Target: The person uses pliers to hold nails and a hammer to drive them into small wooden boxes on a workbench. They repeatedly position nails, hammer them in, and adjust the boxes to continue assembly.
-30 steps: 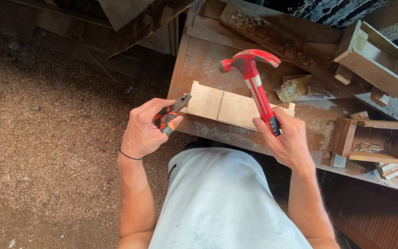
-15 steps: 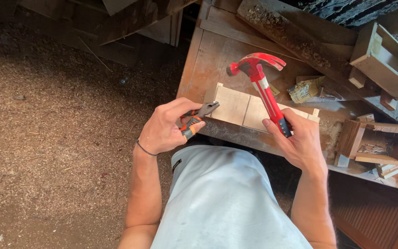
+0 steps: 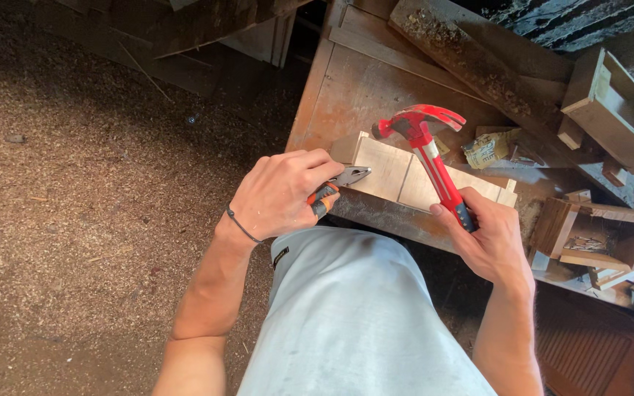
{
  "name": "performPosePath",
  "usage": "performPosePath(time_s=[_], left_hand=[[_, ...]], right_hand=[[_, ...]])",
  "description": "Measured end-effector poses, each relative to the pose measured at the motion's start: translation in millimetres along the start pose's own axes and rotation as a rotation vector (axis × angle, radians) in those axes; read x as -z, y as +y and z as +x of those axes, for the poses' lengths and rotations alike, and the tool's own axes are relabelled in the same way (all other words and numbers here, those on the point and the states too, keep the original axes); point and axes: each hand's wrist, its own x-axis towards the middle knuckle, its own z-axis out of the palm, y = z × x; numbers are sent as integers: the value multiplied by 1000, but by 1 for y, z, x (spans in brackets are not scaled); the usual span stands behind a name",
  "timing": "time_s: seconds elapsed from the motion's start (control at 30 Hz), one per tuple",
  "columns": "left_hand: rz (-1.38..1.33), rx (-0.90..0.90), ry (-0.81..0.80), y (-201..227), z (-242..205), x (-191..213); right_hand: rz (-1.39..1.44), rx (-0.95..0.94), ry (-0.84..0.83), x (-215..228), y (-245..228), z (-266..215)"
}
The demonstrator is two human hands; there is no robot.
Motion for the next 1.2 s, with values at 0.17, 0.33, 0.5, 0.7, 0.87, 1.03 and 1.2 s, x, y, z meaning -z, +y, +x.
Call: performPosePath(time_s=[0.17, 0.33, 0.5, 0.7, 0.87, 1.03, 1.2], left_hand=[[68, 4, 2, 3, 0, -2], [120, 2, 33, 8, 0, 2], [154, 28, 45, 10, 8, 3], [170, 88, 16, 10, 17, 4], [196, 134, -16, 13, 23, 7], [220, 161, -35, 15, 30, 8], [226, 179, -57, 14, 33, 10]], right_hand=[[-2, -31, 1, 0, 3, -4], [4, 68, 29, 3, 7, -7], [-1, 116, 79, 1, 8, -6], [32, 97, 64, -4, 8, 1], [36, 70, 36, -3, 5, 5], [49, 115, 55, 1, 1, 9], [27, 115, 25, 6, -1, 7]])
